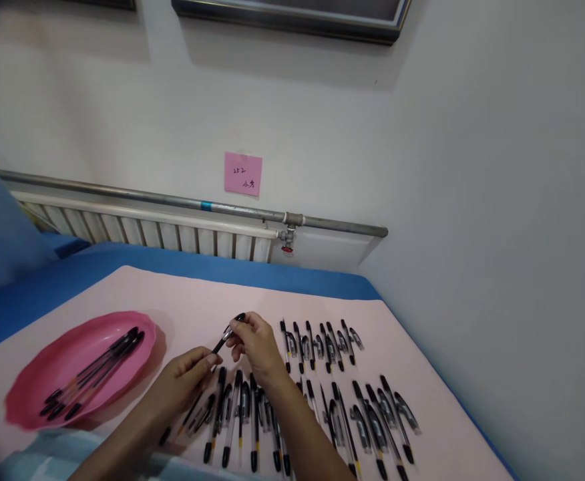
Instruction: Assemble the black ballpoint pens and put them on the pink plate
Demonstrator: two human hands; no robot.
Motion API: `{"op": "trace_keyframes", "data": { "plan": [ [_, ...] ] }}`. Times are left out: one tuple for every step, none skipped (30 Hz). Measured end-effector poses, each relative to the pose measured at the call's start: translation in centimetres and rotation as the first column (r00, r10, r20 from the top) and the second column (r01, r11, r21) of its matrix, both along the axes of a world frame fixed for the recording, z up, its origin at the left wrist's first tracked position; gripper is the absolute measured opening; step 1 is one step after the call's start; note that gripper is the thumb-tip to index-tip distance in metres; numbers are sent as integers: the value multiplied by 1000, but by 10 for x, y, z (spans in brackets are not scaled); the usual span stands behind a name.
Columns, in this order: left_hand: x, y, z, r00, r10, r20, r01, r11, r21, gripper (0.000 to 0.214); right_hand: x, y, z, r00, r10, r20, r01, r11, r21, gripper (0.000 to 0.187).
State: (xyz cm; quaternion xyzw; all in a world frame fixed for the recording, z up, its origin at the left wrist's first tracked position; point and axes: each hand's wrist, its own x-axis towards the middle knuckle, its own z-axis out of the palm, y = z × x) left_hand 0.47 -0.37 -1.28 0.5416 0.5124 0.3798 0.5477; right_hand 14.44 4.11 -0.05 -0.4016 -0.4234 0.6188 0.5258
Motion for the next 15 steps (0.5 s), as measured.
{"op": "trace_keyframes", "data": {
  "plan": [
    [0, 0, -1, 1000, 3, 5, -3, 1000, -2, 33, -2, -1, -2, 1000, 22, 15, -22, 1000, 0, 21],
    [-1, 1, -1, 1000, 4, 8, -4, 1000, -5, 33, -4, -2, -3, 998, 47, 30, -47, 999, 1, 21],
    [-1, 1, -1, 1000, 7, 11, -7, 1000, -6, 33, -5, -3, -5, 996, 75, 43, -75, 997, 2, 20],
    [-2, 1, -1, 1000, 10, 13, -10, 1000, -4, 33, -7, -3, -7, 993, 100, 56, -101, 995, 4, 19],
    [-2, 1, -2, 1000, 15, 17, -15, 1000, 0, 34, -8, -4, -9, 991, 119, 67, -119, 993, 5, 19],
    [-2, 1, -2, 1000, 21, 23, -21, 1000, 5, 34, -9, -4, -11, 988, 131, 79, -132, 991, 6, 19],
    [-2, 1, -2, 999, 26, 34, -26, 1000, 7, 33, -9, -4, -12, 987, 137, 88, -138, 990, 4, 20],
    [-2, 2, -2, 998, 27, 49, -27, 1000, 2, 32, -9, -3, -13, 986, 137, 95, -137, 991, -1, 21],
    [-2, 2, -2, 997, 30, 68, -30, 1000, -7, 31, -9, -3, -14, 986, 135, 100, -135, 991, -6, 22],
    [-1, 3, -2, 996, 36, 87, -34, 999, -18, 30, -9, -2, -14, 986, 132, 103, -132, 991, -12, 23],
    [-1, 3, -2, 994, 47, 103, -44, 999, -29, 31, -8, -2, -13, 986, 128, 103, -126, 992, -17, 24],
    [-2, 3, -2, 992, 57, 110, -53, 998, -37, 33, -8, -2, -12, 987, 122, 100, -121, 992, -21, 24],
    [-2, 4, -1, 992, 69, 108, -65, 997, -39, 36, -8, -2, -12, 988, 119, 95, -118, 993, -22, 24],
    [-2, 4, -1, 992, 78, 100, -75, 997, -31, 38, -8, -2, -11, 988, 122, 91, -120, 992, -22, 24],
    [-3, 3, 0, 993, 83, 88, -82, 996, -16, 37, -8, -2, -11, 988, 127, 87, -126, 992, -24, 23]
  ]
}}
